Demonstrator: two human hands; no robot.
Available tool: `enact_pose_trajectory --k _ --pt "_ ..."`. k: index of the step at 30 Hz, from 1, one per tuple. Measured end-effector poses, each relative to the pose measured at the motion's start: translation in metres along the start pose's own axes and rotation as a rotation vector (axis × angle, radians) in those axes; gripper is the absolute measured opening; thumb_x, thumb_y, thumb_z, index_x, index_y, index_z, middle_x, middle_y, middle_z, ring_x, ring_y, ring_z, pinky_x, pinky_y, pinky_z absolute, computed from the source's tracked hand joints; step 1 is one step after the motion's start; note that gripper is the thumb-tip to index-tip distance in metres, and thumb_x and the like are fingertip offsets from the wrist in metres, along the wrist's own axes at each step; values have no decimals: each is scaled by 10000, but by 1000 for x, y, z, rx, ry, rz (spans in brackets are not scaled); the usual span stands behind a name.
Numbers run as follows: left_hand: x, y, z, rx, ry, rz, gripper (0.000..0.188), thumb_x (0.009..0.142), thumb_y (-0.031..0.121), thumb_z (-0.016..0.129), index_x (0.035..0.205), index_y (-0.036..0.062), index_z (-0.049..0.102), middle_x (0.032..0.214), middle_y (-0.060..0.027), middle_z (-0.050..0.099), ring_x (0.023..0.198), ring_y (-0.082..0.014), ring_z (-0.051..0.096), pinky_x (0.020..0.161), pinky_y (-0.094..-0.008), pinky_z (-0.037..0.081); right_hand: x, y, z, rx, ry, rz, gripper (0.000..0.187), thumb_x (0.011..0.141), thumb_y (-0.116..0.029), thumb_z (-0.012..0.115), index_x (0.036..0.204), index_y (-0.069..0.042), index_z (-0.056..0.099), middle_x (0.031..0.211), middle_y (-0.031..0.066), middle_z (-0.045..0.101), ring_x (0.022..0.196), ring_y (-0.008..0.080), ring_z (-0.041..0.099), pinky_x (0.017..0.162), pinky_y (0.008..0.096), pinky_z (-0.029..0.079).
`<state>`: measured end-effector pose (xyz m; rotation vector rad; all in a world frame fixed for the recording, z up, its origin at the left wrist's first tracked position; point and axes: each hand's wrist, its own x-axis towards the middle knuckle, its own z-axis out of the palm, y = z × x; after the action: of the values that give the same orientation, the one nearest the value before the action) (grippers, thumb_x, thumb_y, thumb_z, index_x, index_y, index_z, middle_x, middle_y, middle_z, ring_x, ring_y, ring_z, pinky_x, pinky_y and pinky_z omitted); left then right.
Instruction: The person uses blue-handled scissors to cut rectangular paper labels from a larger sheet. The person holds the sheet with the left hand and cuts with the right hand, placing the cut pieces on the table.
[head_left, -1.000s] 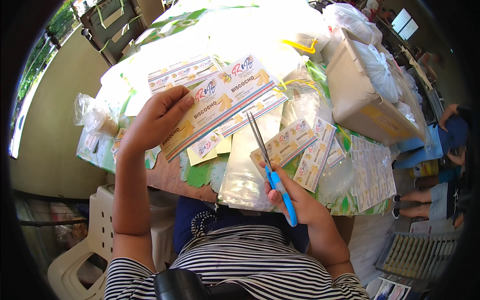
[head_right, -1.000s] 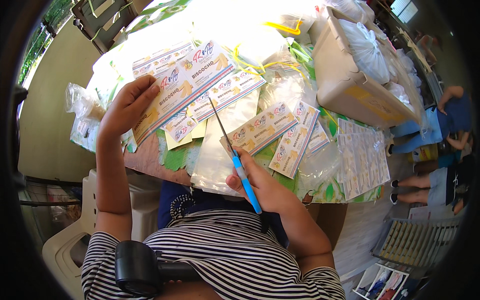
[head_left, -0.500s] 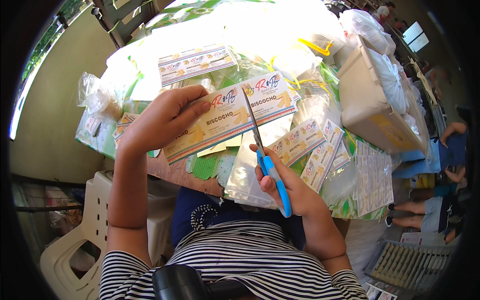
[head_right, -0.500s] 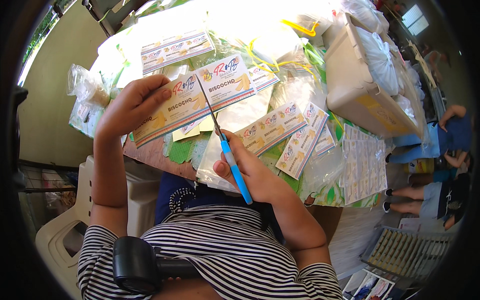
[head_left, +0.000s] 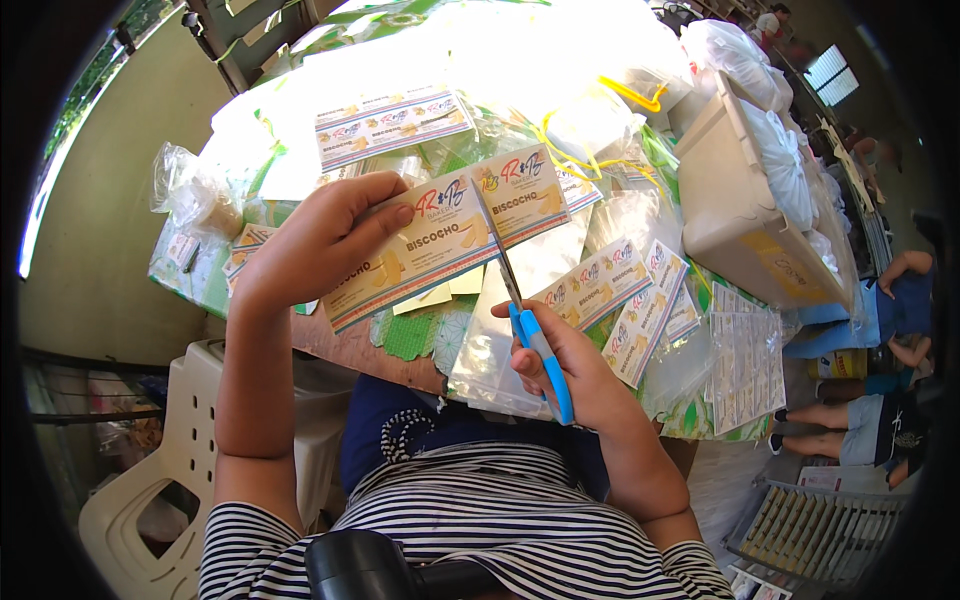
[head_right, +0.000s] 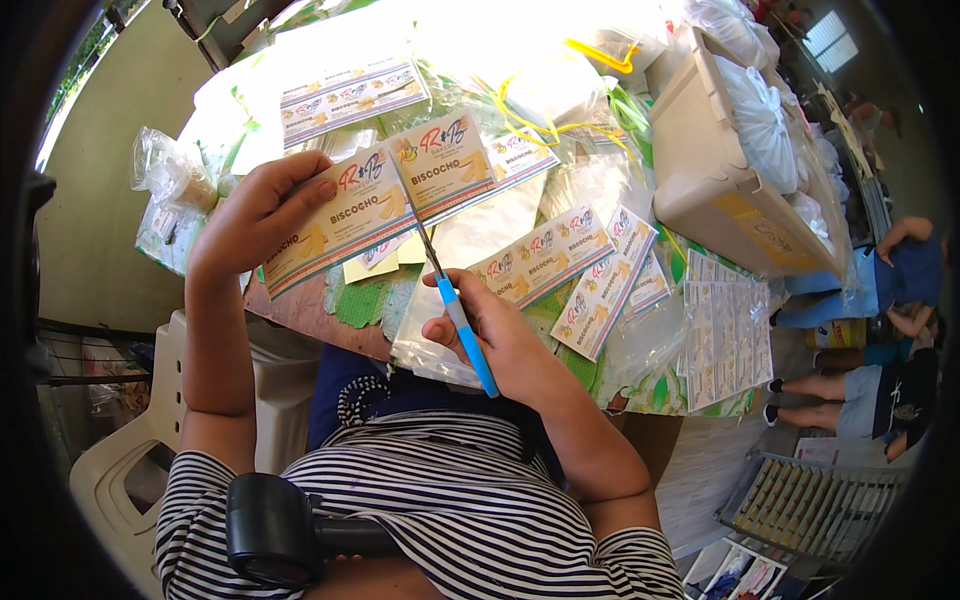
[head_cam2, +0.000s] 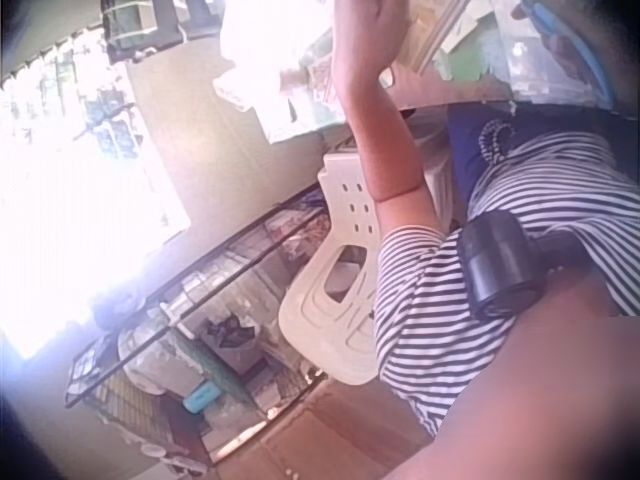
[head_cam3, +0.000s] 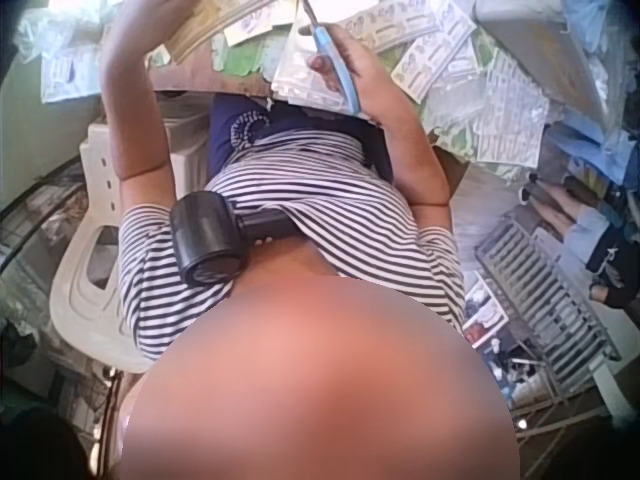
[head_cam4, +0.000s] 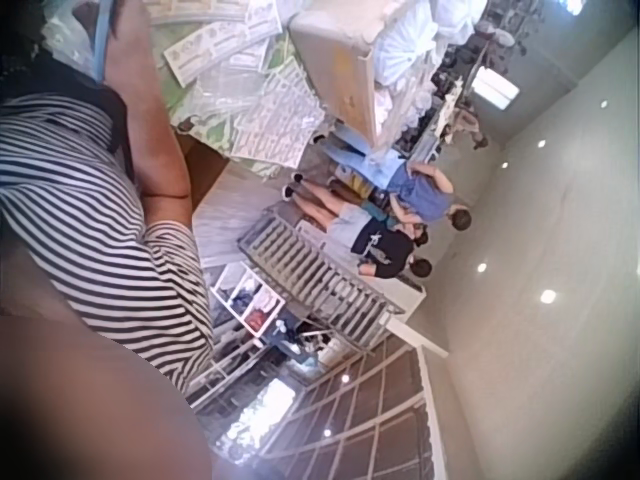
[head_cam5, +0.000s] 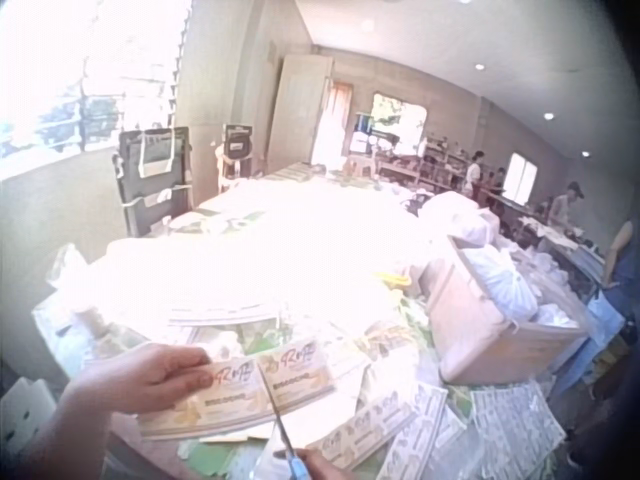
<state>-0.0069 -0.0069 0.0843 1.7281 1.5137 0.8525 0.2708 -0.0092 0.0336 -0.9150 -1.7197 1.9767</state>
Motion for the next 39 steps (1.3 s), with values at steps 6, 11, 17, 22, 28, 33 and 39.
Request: enact_pose_trajectory --k 6,11,17,22,28,33,39 --pt "-2 -5 -3 -24 -43 -17 213 955 178 540 887 -22 562 632 -69 487 592 -96 409 541 -299 375 4 -5 2 -93 12 -14 638 898 -426 615 1355 -37 399 770 -25 434 614 48 397 549 189 352" --pt "-6 -9 -2 -58 -109 13 210 955 186 549 910 -18 573 661 -49 512 604 -75 428 552 -275 390 14 -7 9 -146 39 -53 701 883 -511 591 1360 -37 391 749 -29 423 602 45 384 551 198 338" --pt "-14 -26 -10 -348 -84 -142 213 928 127 604 1074 -18 548 836 7 607 788 -26 542 686 -184 448 29 -6 10 39 40 57 663 887 -482 606 1323 -22 416 731 -35 414 586 40 380 540 201 333" --pt "-28 -47 -14 -515 28 -183 262 870 105 684 1081 -2 570 890 -38 662 817 -42 587 730 -201 481 37 -5 5 94 5 69 627 900 -455 600 1309 -13 424 708 -39 397 571 43 390 536 205 349" --pt "-36 -59 -23 -609 288 -248 289 876 115 675 1123 6 570 910 -49 670 834 -51 605 745 -191 479 39 -3 5 -54 -4 88 614 931 -429 564 1354 -17 395 754 -18 412 614 51 422 571 198 382" --pt "-33 -47 -20 -693 439 -110 309 877 134 678 1144 14 582 932 -80 670 830 -66 607 750 -206 482 34 -4 14 -197 -80 0 636 954 -430 520 1402 -19 332 826 -6 406 692 48 405 614 177 365" --pt "-21 -25 -8 -507 370 -32 295 866 125 688 1127 8 614 919 -77 675 793 -50 590 719 -192 467 35 -8 20 -170 -154 -82 665 957 -447 498 1420 -17 289 855 -14 394 704 41 357 609 165 330"
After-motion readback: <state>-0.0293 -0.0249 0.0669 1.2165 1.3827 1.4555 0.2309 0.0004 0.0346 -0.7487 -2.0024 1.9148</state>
